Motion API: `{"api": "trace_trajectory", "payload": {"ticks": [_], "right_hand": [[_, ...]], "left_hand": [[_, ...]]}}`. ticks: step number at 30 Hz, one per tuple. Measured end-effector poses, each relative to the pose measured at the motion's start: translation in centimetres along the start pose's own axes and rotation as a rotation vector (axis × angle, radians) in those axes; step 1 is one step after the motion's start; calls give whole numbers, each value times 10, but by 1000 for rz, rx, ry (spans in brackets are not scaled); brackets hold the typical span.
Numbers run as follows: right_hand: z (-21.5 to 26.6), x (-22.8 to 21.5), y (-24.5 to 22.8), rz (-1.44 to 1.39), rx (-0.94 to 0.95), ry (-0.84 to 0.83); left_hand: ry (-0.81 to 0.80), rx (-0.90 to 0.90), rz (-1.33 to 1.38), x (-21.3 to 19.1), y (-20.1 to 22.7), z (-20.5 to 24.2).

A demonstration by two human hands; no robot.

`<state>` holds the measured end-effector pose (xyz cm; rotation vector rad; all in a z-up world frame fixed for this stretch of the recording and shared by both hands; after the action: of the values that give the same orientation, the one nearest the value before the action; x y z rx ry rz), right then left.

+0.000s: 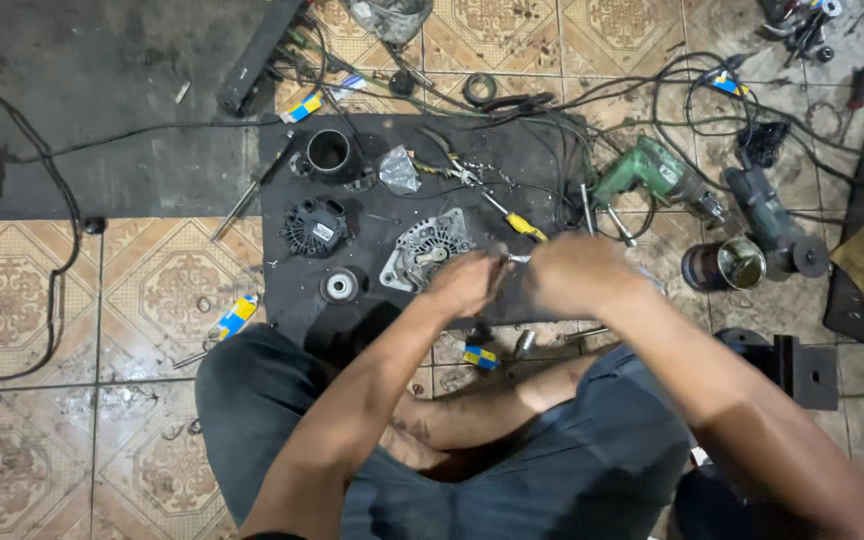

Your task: The person sits on the floor and uses a T-handle wrench to tighten bolts on a metallic mechanical component. They repeatedly rotate the wrench, reposition the part, and adjust their grip to secure the fasteners.

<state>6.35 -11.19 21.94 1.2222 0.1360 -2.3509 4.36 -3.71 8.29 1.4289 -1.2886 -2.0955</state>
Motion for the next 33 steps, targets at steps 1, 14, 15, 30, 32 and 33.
{"api": "trace_trajectory", "payload": {"ticks": [1,14,15,30,32,33], "right_hand": [[-6,3,1,3,6,5],[2,-19,-30,-102,-138,377],[8,-11,-47,-236,-246,286],[18,-24,-36,-372,-208,-182],[-24,-5,-6,-180,-87,-2],[-41,-2,15,13,38,177]], "left_hand": [[3,7,-2,-8,7,3],[-78,-23,-49,-12,-4,-18],[-112,-42,-76,-7,-11,-22],[-1,-104,-12,28,-58,-23],[47,-17,18,-7,-6,-7],[94,73,50,-25,25,1]]}}
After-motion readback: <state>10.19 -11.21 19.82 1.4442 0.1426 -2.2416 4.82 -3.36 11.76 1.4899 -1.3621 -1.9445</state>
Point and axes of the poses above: each hand's wrist, its own z-axis away from the middle knuckle, its own x-axis out of the palm, y = z × x, the point moved 8 cm from there along -z, towards the middle knuckle, and after that the axes turned 4 degrees about x, right-handed, at the moved point
